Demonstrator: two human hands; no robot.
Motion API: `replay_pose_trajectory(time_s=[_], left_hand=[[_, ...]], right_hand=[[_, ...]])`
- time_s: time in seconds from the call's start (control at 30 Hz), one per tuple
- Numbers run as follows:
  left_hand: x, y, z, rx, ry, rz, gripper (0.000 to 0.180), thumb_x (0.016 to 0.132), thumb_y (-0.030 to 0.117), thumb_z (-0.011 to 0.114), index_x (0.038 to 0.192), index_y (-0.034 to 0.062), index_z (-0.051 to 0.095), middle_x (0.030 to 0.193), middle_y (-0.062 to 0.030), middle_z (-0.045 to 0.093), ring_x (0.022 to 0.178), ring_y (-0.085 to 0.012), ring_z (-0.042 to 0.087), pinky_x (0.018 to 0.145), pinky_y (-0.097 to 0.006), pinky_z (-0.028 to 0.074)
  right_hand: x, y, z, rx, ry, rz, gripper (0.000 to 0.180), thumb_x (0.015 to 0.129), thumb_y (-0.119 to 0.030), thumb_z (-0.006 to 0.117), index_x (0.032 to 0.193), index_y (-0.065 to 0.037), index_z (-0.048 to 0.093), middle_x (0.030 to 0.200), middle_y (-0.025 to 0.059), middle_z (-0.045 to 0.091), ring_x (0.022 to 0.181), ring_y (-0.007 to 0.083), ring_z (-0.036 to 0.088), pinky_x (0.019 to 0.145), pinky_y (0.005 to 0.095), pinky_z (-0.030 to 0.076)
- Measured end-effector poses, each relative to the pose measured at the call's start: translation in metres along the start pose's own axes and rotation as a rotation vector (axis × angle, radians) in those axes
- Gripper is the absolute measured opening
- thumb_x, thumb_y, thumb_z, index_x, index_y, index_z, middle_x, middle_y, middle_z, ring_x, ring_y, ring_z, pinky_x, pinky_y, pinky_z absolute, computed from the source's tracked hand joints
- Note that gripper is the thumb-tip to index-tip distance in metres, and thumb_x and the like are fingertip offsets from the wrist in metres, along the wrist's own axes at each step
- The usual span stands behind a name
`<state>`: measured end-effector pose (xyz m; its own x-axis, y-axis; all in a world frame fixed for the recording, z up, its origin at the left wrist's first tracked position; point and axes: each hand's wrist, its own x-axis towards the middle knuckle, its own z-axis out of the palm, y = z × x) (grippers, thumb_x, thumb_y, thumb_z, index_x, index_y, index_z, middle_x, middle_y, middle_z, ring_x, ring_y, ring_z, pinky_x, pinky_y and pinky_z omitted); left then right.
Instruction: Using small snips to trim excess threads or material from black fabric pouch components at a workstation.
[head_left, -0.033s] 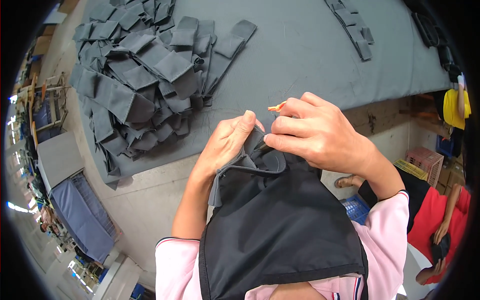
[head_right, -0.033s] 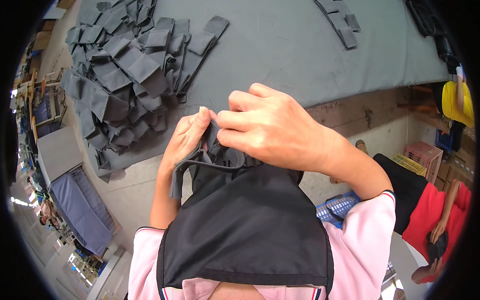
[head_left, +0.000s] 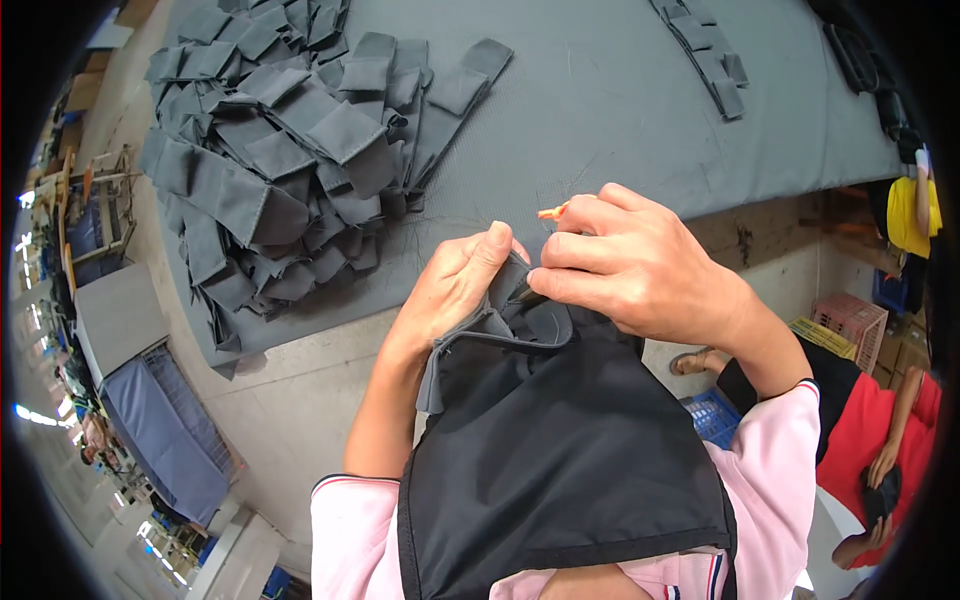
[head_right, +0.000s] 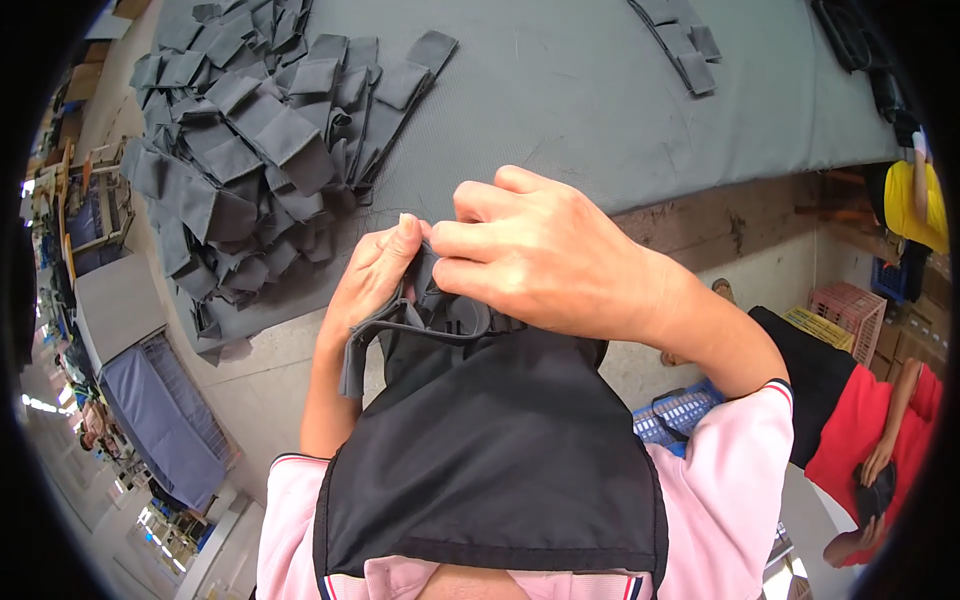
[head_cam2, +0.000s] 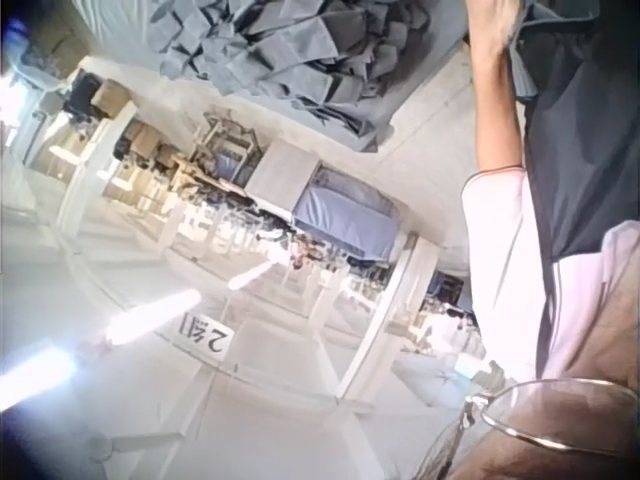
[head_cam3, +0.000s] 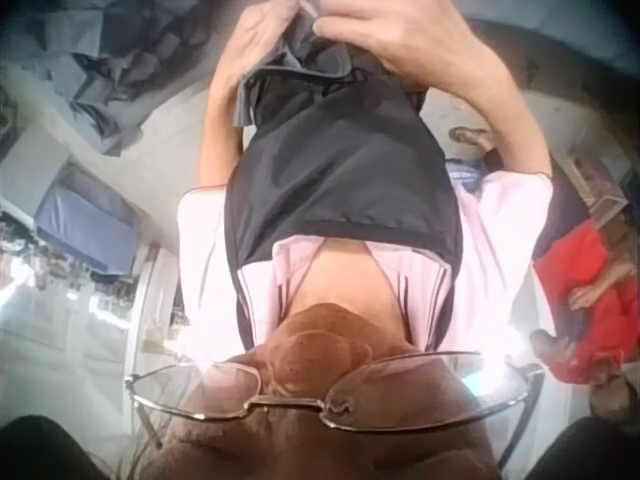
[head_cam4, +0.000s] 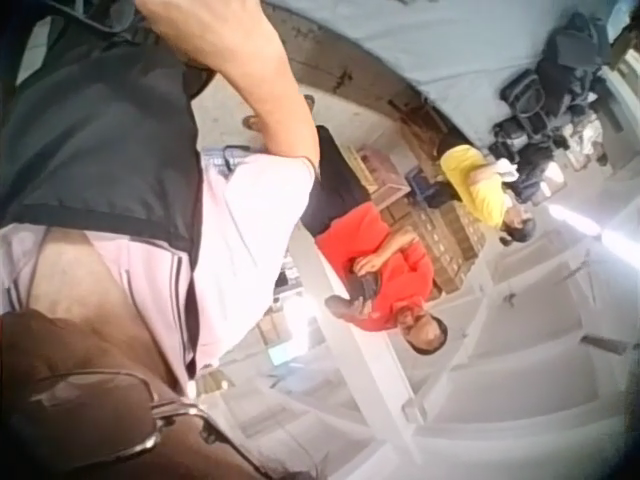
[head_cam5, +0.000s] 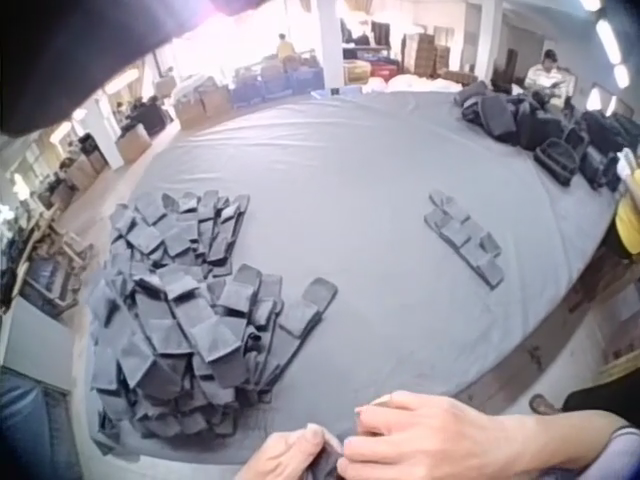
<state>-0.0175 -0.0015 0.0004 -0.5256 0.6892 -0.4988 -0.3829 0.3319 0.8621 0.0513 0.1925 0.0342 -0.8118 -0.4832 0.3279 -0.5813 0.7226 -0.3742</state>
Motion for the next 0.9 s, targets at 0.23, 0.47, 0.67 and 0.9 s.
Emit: replay_pose_trajectory(time_s=[0.23, 0.47, 0.67, 0.9], left_hand=[[0.001, -0.004, 0.000, 0.062, -0.022, 0.020, 0.054, 0.099, 0.045, 0.037, 0.084, 0.0002, 0.063, 0.068, 0.0026, 0.051, 0.066, -0.0069, 0.043, 0.061, -0.024, 0.038], [-0.001, -0.002, -0.001, 0.037, -0.044, -0.024, 0.054, 0.099, 0.046, 0.036, 0.083, 0.0022, 0.063, 0.066, 0.0027, 0.052, 0.064, -0.0060, 0.044, 0.059, -0.023, 0.038], [-0.001, -0.001, -0.003, 0.049, -0.052, -0.030, 0.054, 0.098, 0.048, 0.036, 0.083, 0.0039, 0.063, 0.063, 0.0044, 0.050, 0.059, -0.0043, 0.042, 0.053, -0.022, 0.035], [-0.002, -0.004, -0.002, 0.043, -0.039, -0.002, 0.053, 0.098, 0.049, 0.038, 0.084, 0.0038, 0.063, 0.062, 0.0052, 0.047, 0.057, -0.0042, 0.040, 0.052, -0.022, 0.033]], right_hand=[[0.005, 0.001, 0.008, 0.037, 0.022, -0.088, 0.011, 0.065, -0.013, 0.062, 0.075, -0.010, 0.062, 0.073, -0.0023, 0.052, 0.073, 0.0143, 0.051, 0.062, 0.0286, 0.042], [0.000, -0.005, 0.004, 0.110, -0.031, -0.021, 0.016, 0.065, -0.007, 0.064, 0.081, -0.007, 0.062, 0.074, 0.0006, 0.052, 0.070, 0.0190, 0.052, 0.078, 0.0355, 0.051], [-0.007, -0.006, 0.000, 0.174, 0.088, 0.152, 0.015, 0.066, -0.009, 0.065, 0.082, -0.008, 0.064, 0.073, 0.0010, 0.052, 0.069, 0.0192, 0.052, 0.074, 0.0344, 0.050], [-0.001, -0.013, 0.008, 0.006, 0.049, -0.017, 0.013, 0.065, -0.012, 0.062, 0.077, -0.007, 0.061, 0.072, 0.0000, 0.049, 0.071, 0.0165, 0.052, 0.066, 0.0309, 0.045]])
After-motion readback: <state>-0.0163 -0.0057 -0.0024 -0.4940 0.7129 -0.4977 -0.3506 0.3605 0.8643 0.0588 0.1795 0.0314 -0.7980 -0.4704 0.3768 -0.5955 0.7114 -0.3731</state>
